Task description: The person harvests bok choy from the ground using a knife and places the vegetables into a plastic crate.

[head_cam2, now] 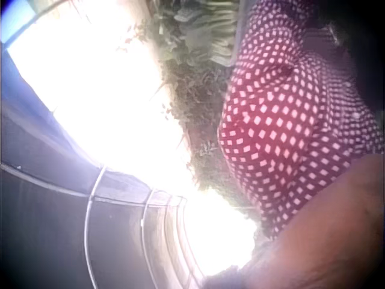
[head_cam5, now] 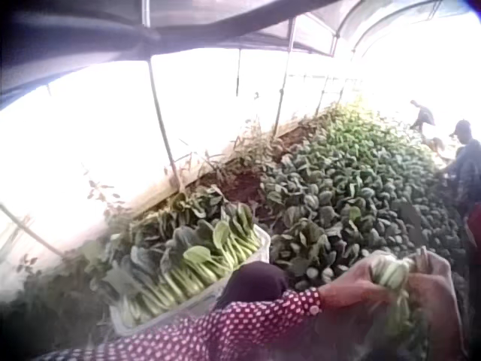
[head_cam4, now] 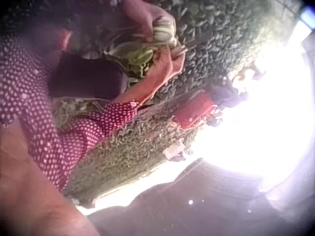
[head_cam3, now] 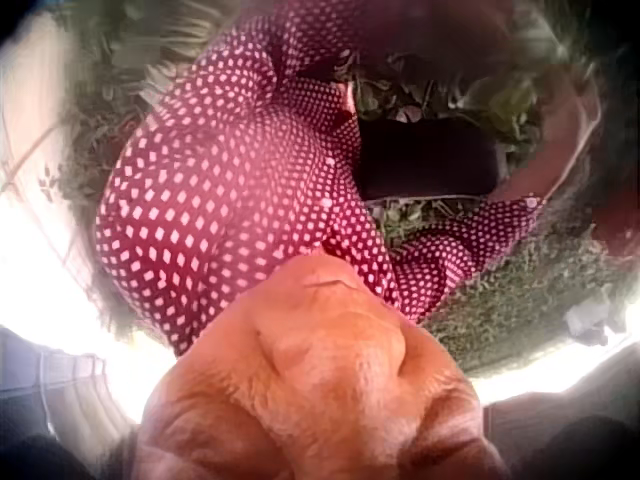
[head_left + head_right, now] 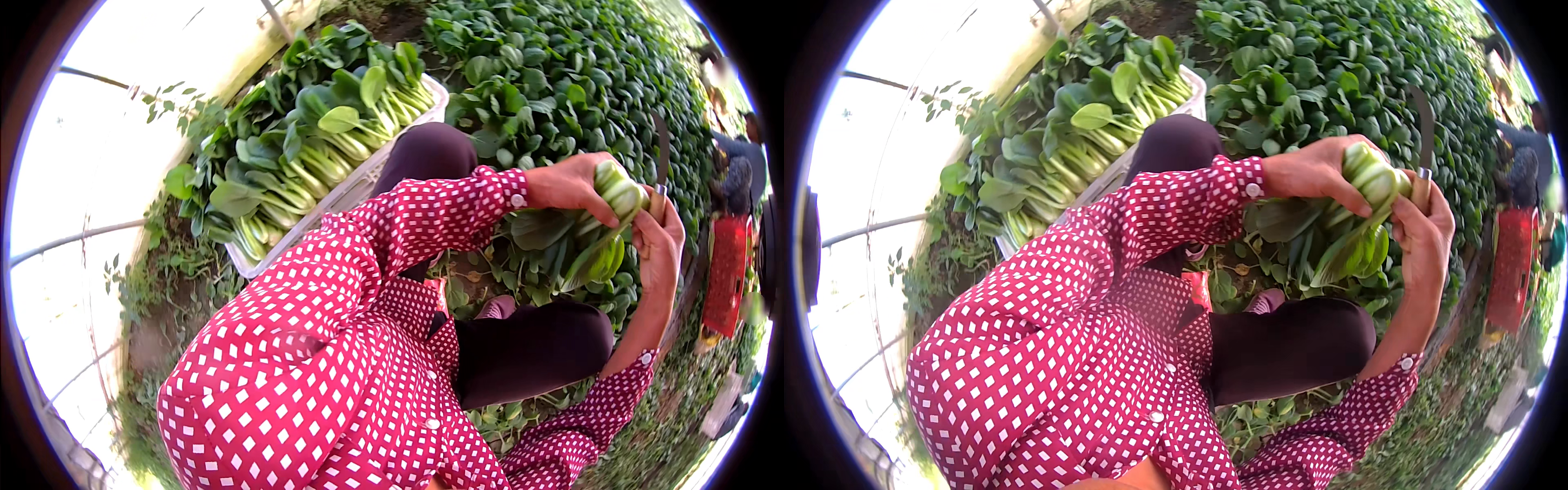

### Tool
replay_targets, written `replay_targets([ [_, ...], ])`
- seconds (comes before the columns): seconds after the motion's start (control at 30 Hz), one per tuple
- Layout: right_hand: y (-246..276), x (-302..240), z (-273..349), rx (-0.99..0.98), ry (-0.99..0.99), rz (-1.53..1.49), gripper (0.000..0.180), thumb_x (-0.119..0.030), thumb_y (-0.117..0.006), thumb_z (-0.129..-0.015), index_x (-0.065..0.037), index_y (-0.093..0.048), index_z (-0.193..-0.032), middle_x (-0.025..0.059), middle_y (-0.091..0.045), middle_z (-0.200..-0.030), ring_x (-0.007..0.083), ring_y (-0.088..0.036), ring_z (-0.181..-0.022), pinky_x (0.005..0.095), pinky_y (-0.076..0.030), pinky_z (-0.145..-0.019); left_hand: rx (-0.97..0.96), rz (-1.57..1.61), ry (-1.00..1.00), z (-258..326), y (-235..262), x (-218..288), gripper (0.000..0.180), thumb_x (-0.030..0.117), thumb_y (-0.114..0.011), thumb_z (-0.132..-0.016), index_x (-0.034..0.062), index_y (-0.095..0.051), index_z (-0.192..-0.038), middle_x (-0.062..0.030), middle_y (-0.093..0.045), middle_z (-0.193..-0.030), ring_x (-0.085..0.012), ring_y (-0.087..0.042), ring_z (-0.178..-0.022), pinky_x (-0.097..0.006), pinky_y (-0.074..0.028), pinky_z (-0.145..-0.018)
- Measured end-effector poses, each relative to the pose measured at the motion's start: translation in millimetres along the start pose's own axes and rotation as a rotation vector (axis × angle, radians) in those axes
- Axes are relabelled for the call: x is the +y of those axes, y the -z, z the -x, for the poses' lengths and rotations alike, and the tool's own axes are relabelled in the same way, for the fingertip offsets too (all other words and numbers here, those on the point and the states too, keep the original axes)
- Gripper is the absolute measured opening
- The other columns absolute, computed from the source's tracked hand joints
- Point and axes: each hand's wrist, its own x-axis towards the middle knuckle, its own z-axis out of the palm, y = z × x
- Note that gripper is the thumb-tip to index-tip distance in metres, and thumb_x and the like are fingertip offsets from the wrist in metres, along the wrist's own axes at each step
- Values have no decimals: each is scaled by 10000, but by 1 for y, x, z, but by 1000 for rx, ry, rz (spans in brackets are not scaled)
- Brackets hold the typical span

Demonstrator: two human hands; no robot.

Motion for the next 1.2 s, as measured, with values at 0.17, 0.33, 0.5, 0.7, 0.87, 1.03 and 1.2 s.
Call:
replay_targets([
  [0.17, -33, -18, -8, -91, 42, -83, 365, -146, -631, -895, 12, -592, -1221, -30, -583, -861, 1, -421, -587, 149, -303, -483, 207, 76, -99, 27, 5, 14, 634, 89, -867, -636, 9, -507, -1151, -52, -620, -1032, -124, -599, -940, -278, -495, -863],
  [0.33, -73, -33, -16, -58, 32, -308, 379, -202, -576, -999, 4, -550, -1316, -2, -627, -951, -21, -381, -577, 143, -248, -463, 521, -31, -220, 45, 9, 28, 672, 111, -862, -598, -1, -501, -1153, -63, -618, -1010, -133, -599, -922, -288, -507, -825],
  [0.5, -82, -59, -57, -203, 225, -159, 420, -176, -598, -983, 20, -507, -1342, 85, -629, -1199, 82, -613, -912, 161, -429, -644, 624, -315, -325, 44, 32, 72, 782, 209, -868, -568, -27, -469, -1197, -167, -653, -953, -248, -663, -876, -348, -526, -798],
  [0.7, -115, -70, -55, -246, 263, -220, 418, -192, -575, -999, 38, -491, -1338, 121, -590, -1253, 199, -611, -1114, 298, -510, -932, 619, -394, -361, 66, 43, 95, 881, 230, -869, -583, -29, -390, -1276, -190, -651, -964, -300, -667, -899, -378, -521, -823],
  [0.87, -151, -87, -39, -171, 235, -201, 440, -241, -599, -994, 35, -516, -1326, 100, -621, -1201, 151, -624, -1049, 226, -492, -798, 705, -158, -416, 67, 47, 91, 892, 216, -904, -523, -10, -409, -1230, -171, -641, -998, -253, -649, -930, -360, -513, -841],
  [1.03, -173, -113, -44, -259, 280, -192, 420, -183, -627, -973, 22, -527, -1325, -8, -587, -958, -11, -424, -685, 150, -279, -523, 728, 77, -488, 77, 62, 113, 769, 114, -841, -569, -1, -440, -1215, -101, -607, -1039, -164, -606, -965, -316, -503, -868],
  [1.2, -214, -143, -49, -290, 319, -184, 403, -83, -604, -971, 26, -503, -1346, -22, -529, -837, -4, -341, -582, 156, -251, -484, 835, 28, -595, 100, 81, 138, 767, 100, -828, -565, -7, -435, -1215, -110, -605, -1035, -173, -604, -955, -317, -505, -870],
])
